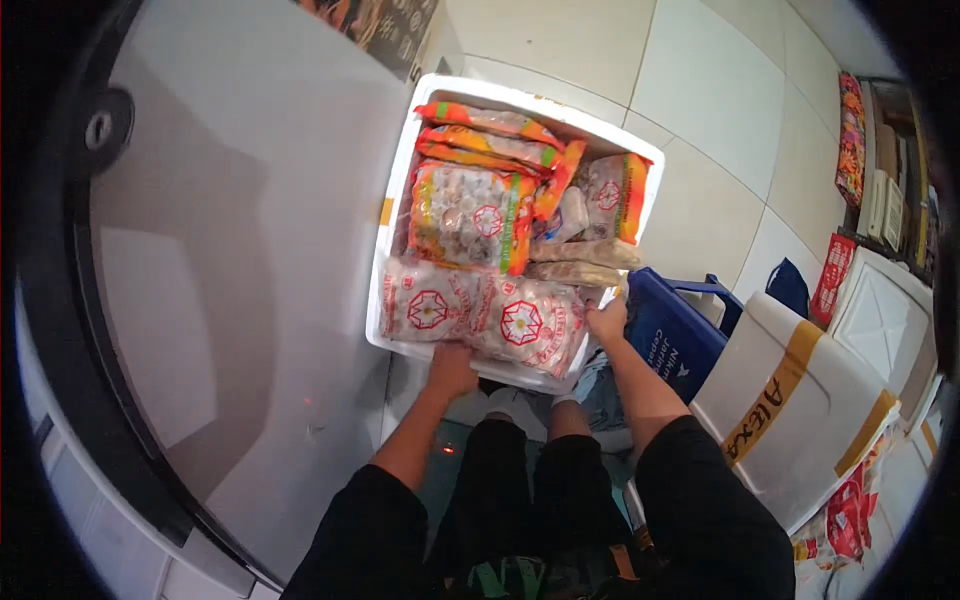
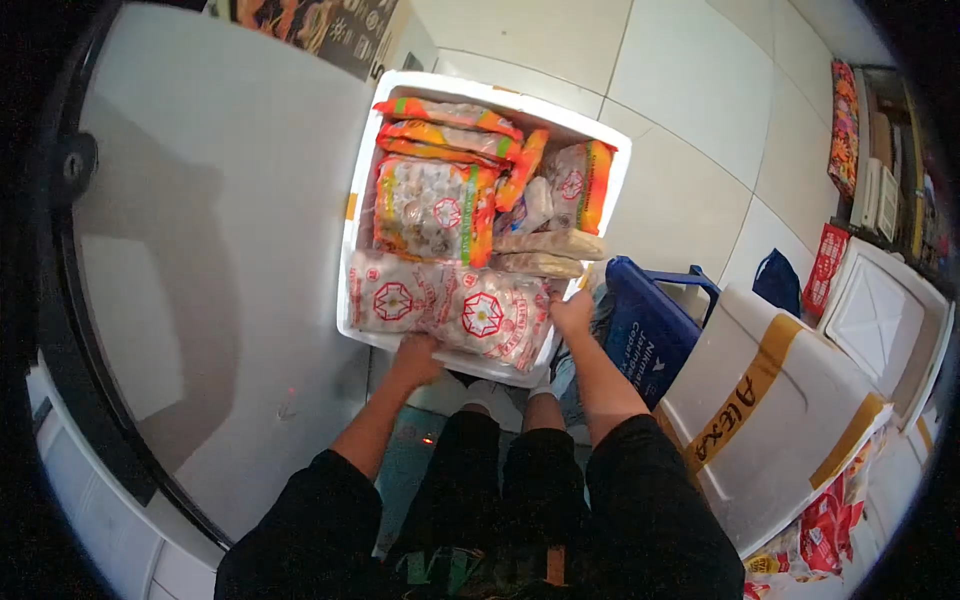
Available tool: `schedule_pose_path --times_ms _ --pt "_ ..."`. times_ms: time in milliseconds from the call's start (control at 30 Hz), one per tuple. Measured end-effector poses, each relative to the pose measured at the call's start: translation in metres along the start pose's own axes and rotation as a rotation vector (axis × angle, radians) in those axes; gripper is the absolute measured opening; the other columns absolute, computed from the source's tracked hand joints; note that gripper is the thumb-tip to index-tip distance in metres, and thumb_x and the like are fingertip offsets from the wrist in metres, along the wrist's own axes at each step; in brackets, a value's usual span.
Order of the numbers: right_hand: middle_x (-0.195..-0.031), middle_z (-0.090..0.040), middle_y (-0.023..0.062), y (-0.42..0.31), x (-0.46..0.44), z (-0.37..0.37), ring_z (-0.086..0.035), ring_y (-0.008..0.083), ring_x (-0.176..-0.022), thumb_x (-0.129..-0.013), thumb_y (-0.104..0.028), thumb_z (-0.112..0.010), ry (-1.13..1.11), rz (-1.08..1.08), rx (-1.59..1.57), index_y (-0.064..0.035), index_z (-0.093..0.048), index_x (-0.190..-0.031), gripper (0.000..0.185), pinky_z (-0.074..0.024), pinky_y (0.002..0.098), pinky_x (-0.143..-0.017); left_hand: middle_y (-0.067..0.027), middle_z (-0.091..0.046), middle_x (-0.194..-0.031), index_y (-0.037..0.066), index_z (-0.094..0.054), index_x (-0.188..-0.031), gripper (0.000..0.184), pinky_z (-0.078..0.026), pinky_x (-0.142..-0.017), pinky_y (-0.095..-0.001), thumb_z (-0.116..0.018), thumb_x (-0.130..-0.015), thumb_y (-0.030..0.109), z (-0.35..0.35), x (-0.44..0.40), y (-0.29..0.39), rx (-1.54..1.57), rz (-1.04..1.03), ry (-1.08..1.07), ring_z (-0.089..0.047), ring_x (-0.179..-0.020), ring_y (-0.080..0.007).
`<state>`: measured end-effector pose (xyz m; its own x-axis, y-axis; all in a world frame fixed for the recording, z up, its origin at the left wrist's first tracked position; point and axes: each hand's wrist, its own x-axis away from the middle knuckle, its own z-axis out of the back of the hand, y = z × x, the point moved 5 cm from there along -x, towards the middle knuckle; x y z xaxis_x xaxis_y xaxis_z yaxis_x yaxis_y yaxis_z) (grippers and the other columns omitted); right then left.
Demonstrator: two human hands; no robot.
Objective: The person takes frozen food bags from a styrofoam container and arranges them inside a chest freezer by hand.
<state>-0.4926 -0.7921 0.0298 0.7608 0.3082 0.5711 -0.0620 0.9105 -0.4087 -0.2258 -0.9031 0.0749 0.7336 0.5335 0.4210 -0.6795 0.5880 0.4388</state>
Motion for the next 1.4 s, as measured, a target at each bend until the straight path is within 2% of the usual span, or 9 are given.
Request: schedule_pose_path --times_ms 67,200,367,600,667,800,967,1200,1400 --pt "-0.089 -0.057 0.0225 0.003 0.001 0.000 -0.055 0.0354 -0.086 -0.061 -0.017 -0.063 -0.060 -0.095 0.064 0.0026 -0.047 -0.097 0.044 -0.0433 0.0382 -0.074 -0.0145 -0.050 -0.098 0.006 -0.053 -0.095 0.028 -0.036 -0.080 -0.0420 -0.052 -0.070 0.017 0.029 -0.038 -0.003 0.180 0.348 -0.465 -0.046 -0.095 -0.0327" --pt "-0.085 -0.057 0.0251 0.010 -0.004 0.002 -0.056 0.0366 -0.084 -0.061 -0.027 -0.065 -0.082 -0.136 0.138 0.0066 -0.052 -0.087 0.044 -0.0449 0.0390 -0.071 -0.0138 -0.054 -0.089 0.010 -0.054 -0.098 0.029 -0.038 -0.080 -0.0412 -0.051 -0.070 0.017 0.104 -0.134 0.062 -0.071 -0.263 0.333 -0.047 -0.096 -0.0304" --pt "-0.093 -0.054 0.0281 0.001 -0.006 0.020 -0.054 0.0368 -0.090 -0.063 -0.036 -0.062 -0.350 -0.095 0.232 0.0100 -0.049 -0.098 0.059 -0.0445 0.0391 -0.075 -0.0126 -0.053 -0.099 0.004 -0.058 -0.087 0.024 -0.029 -0.095 -0.0391 -0.048 -0.071 0.018 0.070 -0.189 0.081 -0.789 -0.692 0.197 -0.044 -0.106 -0.0265" --pt "-0.097 -0.053 0.0273 0.011 0.031 0.032 -0.051 0.0389 -0.093 -0.066 -0.039 -0.058 -0.244 -0.158 0.113 -0.0008 -0.034 -0.119 0.070 -0.0403 0.0414 -0.080 -0.0057 -0.057 -0.091 0.006 -0.063 -0.082 0.024 -0.024 -0.097 -0.0395 -0.047 -0.073 0.020 0.066 -0.183 0.078 -0.895 -0.841 0.242 -0.046 -0.103 -0.0232" --pt "-0.100 -0.052 0.0265 0.003 0.048 0.048 -0.052 0.0383 -0.091 -0.065 -0.034 -0.057 -0.031 -0.039 0.011 0.0014 -0.035 -0.117 0.067 -0.0405 0.0416 -0.079 -0.0033 -0.056 -0.094 0.010 -0.063 -0.086 0.026 -0.026 -0.095 -0.0344 -0.047 -0.070 0.025 0.057 -0.180 0.070 -1.148 -0.740 -0.453 -0.048 -0.095 -0.0215" --pt "-0.099 -0.052 0.0254 -0.041 0.088 0.080 -0.052 0.0376 -0.089 -0.065 -0.030 -0.057 -0.004 0.004 -0.129 0.0004 -0.033 -0.119 0.067 -0.0405 0.0416 -0.078 0.0009 -0.057 -0.090 0.013 -0.064 -0.078 0.022 -0.027 -0.093 -0.0327 -0.049 -0.069 0.026 0.086 -0.166 0.069 -1.253 -0.806 -0.221 -0.047 -0.092 -0.0192" --pt "-0.121 -0.034 0.0256 -0.106 0.111 0.076 -0.033 0.0387 -0.114 -0.054 -0.019 -0.068 0.064 0.692 -0.370 -0.0044 -0.022 -0.126 0.087 -0.0290 0.0449 -0.093 -0.0017 -0.054 -0.087 0.014 -0.064 -0.072 0.013 -0.026 -0.093 -0.0383 -0.051 -0.070 0.013 0.176 -0.147 0.086 -0.790 -0.694 -0.071 -0.046 -0.093 -0.0186" --pt "-0.133 -0.014 0.0249 -0.191 0.148 0.109 -0.015 0.0383 -0.123 -0.047 -0.024 -0.075 -0.176 0.860 0.002 -0.0035 -0.011 -0.130 0.108 -0.0086 0.0524 -0.099 -0.0049 -0.050 -0.077 0.017 -0.063 -0.068 0.032 -0.033 -0.082 -0.0380 -0.075 -0.039 0.015 0.269 -0.057 0.116 -0.007 -0.273 0.161 -0.046 -0.084 -0.0255" --pt "-0.096 -0.056 0.0172 -0.182 0.210 0.126 -0.055 0.0277 -0.089 -0.057 -0.022 -0.072 -0.252 1.007 -0.115 -0.0027 -0.050 -0.106 0.057 -0.0431 0.0345 -0.076 -0.0081 -0.053 -0.077 0.009 -0.061 -0.081 0.043 -0.039 -0.069 -0.0355 -0.079 -0.045 0.022 0.265 0.029 0.127 0.476 -0.302 0.225 -0.050 -0.078 -0.0261"
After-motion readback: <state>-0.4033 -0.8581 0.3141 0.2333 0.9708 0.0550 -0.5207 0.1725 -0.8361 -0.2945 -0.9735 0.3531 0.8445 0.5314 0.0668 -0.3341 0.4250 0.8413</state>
